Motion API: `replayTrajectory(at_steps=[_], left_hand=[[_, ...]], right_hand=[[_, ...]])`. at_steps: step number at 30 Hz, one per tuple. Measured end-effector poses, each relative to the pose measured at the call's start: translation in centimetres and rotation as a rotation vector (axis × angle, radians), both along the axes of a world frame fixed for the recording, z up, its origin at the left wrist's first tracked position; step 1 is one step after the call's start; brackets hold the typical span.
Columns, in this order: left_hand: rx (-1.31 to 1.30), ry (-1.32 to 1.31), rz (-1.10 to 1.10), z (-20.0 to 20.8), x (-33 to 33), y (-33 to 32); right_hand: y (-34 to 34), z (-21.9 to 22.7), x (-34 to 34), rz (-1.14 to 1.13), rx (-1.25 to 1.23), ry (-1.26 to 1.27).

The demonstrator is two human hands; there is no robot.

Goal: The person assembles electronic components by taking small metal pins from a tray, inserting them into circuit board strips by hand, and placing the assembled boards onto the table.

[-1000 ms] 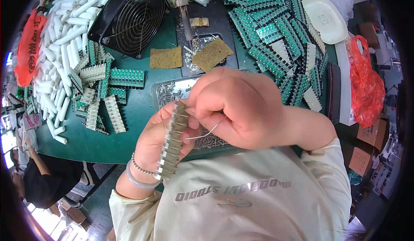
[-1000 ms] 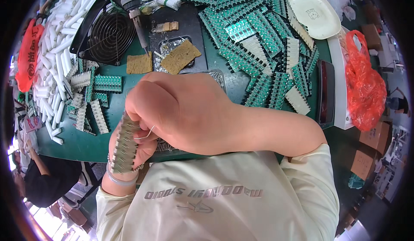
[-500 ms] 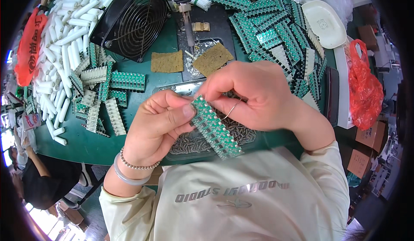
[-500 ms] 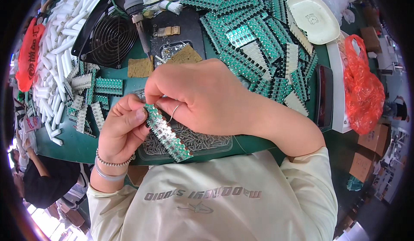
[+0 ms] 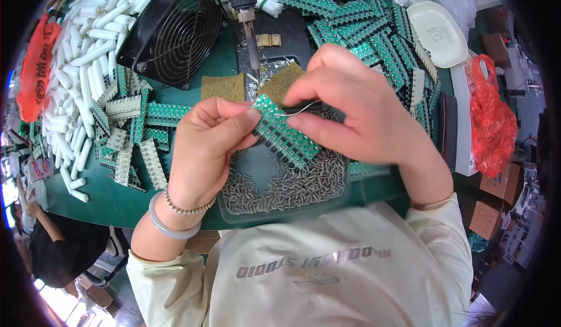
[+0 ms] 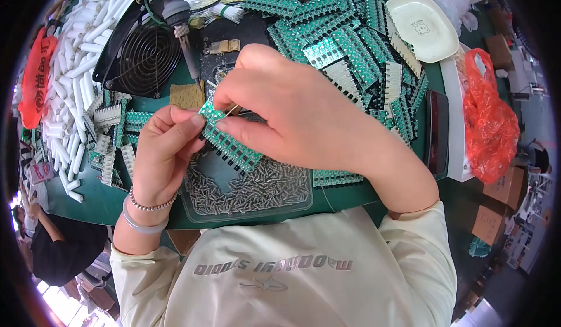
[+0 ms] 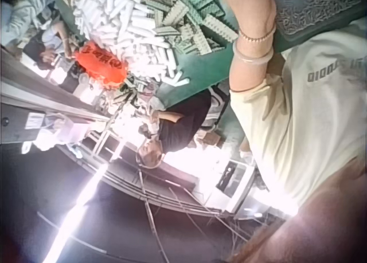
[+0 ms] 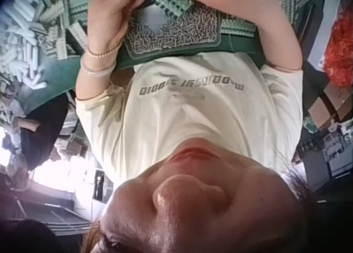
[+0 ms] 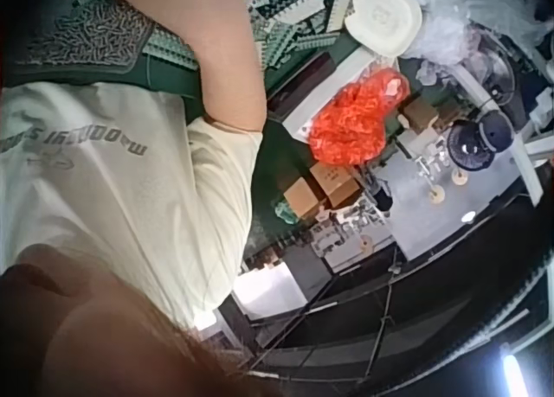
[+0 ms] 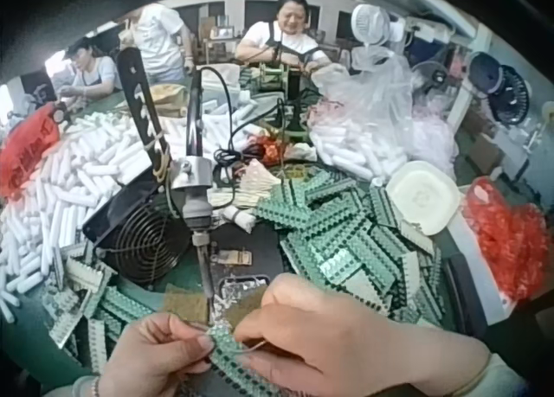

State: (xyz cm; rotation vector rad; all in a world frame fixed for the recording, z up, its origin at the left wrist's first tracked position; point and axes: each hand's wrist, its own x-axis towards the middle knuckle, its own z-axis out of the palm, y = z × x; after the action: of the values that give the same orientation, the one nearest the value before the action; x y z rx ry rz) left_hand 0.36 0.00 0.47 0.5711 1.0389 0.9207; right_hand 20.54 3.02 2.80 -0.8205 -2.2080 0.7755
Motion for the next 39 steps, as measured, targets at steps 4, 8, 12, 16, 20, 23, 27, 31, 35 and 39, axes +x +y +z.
replayTrajectory(at_steps=[4, 8, 12, 16, 20, 23, 27, 31, 35, 39], left_hand=[[0.018, 0.003, 0.014, 0.0, 0.4, 0.2], [0.041, 0.025, 0.027, 0.1, 0.5, 0.4], [0.058, 0.071, 0.033, 0.4, 0.8, 0.7], [0.084, 0.058, 0.024, 0.3, 0.7, 0.8], [0.074, 0.029, 0.017, 0.3, 0.5, 1.1], [0.071, 0.006, 0.019, 0.4, 0.5, 1.2], [0.082, -0.004, 0.017, 0.4, 0.5, 1.4], [0.079, -0.006, 0.023, 0.4, 0.5, 1.5], [0.091, -0.019, 0.018, 0.4, 0.4, 1.6], [0.101, 0.004, 0.012, 0.4, 0.5, 1.6]], right_hand=[[0.0, -1.1, -0.4, -0.048, -0.022, 0.003], [-0.2, -1.3, -1.1, -0.105, 0.044, 0.019], [0.0, -1.6, -1.3, -0.124, 0.135, 0.014], [0.1, -1.5, -1.3, -0.130, 0.169, 0.015], [0.3, -1.6, -1.3, -0.135, 0.172, 0.003], [0.3, -1.4, -1.4, -0.149, 0.183, 0.013], [0.5, -1.2, -1.4, -0.152, 0.178, -0.001], [0.6, -1.3, -1.3, -0.156, 0.196, -0.008], [0.7, -1.2, -1.4, -0.156, 0.195, -0.015], [0.7, -1.3, -1.4, -0.150, 0.197, -0.015]])
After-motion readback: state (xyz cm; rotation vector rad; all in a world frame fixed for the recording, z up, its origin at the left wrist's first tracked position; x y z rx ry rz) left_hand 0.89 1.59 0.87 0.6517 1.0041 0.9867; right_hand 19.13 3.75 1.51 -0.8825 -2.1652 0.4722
